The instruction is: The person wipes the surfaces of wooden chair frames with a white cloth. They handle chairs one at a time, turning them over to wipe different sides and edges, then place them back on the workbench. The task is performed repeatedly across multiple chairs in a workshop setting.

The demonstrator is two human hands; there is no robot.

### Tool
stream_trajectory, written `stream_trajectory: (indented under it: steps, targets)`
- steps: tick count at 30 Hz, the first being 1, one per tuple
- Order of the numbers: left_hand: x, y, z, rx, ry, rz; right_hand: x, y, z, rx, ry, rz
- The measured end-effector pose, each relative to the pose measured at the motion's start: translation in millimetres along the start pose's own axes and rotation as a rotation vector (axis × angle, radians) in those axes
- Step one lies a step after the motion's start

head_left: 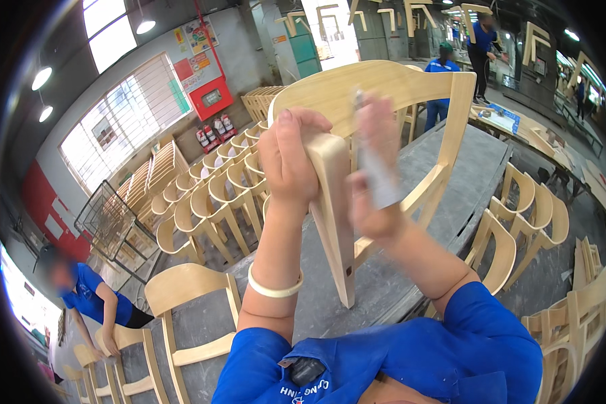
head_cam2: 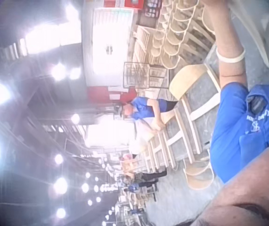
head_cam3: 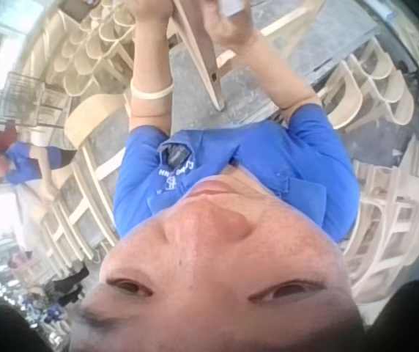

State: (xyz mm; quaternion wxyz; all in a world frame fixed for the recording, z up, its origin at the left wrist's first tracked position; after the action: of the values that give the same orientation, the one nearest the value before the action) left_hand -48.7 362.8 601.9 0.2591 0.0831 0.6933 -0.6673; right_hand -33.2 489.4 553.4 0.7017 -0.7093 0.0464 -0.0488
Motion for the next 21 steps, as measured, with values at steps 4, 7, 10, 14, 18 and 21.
stream_trajectory:
  steps: [4, 7, 10, 14, 18, 21]
  targets:
    - [-29.0, 15.0, -16.4, -0.002, -0.021, -0.205, -12.7, -49.7, 59.3, -0.254, -0.284, -0.142]
    - [-47.1, 24.9, -26.6, 0.033, 0.079, -0.212, -24.7, -86.0, 78.1, -0.064, -0.264, -0.212]
    - [-65.4, 35.4, -35.7, 0.009, 0.087, -0.22, -23.5, -109.7, 83.7, 0.244, -0.291, -0.067]
    - [-84.7, 50.8, -45.6, -0.059, 0.021, -0.209, -10.8, -117.6, 95.4, 0.451, -0.38, 0.055]
    - [-97.6, 62.8, -53.7, -0.038, 0.007, -0.215, 5.0, -117.2, 107.6, 0.492, -0.499, 0.111]
    - [-107.1, 73.3, -62.6, 0.012, 0.112, -0.202, 20.2, -115.5, 112.4, 0.552, -0.577, 0.214]
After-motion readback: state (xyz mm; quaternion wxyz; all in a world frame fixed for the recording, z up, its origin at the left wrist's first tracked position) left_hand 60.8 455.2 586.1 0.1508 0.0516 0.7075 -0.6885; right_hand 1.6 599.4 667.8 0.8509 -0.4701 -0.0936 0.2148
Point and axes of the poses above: each hand's wrist, its own y-axis away from the middle knuckle, its own z-axis out of the back of the hand, x = y × z, the point moved 4 cm from there along -y, towards the middle knuckle, and after that the axes turned 11 degrees about -y, right-handed, at the moved point
